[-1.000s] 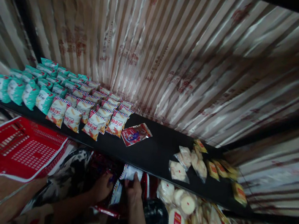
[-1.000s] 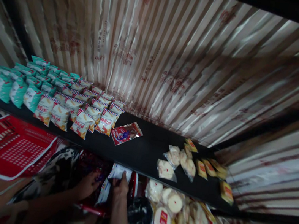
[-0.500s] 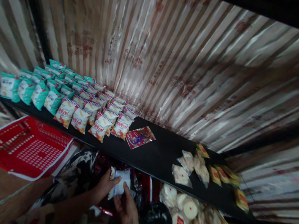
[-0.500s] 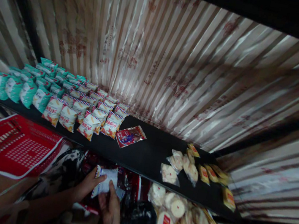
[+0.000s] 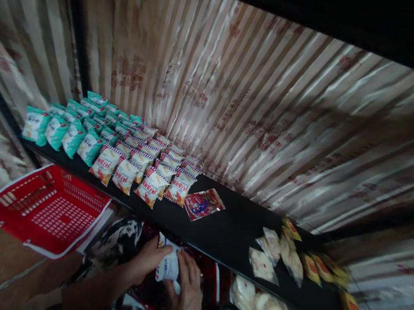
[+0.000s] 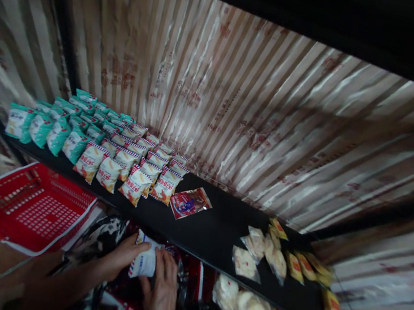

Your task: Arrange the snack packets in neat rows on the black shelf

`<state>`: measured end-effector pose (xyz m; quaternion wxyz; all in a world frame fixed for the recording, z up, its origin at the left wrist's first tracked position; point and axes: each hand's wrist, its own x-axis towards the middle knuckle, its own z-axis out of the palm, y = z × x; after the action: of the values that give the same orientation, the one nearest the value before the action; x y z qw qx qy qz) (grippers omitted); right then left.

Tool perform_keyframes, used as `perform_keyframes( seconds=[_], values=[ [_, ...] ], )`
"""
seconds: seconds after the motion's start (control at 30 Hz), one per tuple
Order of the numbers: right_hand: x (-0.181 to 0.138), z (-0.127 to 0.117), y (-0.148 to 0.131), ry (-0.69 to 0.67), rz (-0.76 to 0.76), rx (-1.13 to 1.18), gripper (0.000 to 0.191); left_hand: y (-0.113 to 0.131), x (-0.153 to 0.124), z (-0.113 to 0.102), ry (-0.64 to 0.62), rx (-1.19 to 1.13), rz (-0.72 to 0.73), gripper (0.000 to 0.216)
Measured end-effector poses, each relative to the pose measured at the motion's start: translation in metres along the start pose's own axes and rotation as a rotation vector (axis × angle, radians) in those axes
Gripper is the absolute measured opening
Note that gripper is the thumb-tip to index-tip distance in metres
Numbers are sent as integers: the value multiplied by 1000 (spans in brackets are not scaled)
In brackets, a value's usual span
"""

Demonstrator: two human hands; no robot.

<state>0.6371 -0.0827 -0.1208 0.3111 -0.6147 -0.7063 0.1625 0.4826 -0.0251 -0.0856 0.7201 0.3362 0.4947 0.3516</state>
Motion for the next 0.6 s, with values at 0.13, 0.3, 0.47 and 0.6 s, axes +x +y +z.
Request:
perform_keyframes(
  seconds=[0.13, 0.3, 0.47, 0.6],
  values=[
    [15, 8, -3, 115, 56, 41, 45, 22, -5, -4, -31, 15, -71, 49],
    [42, -4, -24, 164, 286, 286, 42, 42, -5, -14, -11, 163, 118, 51],
    [62, -5, -39, 162, 490, 440, 39, 41, 4, -25, 112, 519, 410, 32],
    [75, 7, -32, 171, 533, 517, 40, 35, 14, -31, 97, 597, 447, 36]
  ],
)
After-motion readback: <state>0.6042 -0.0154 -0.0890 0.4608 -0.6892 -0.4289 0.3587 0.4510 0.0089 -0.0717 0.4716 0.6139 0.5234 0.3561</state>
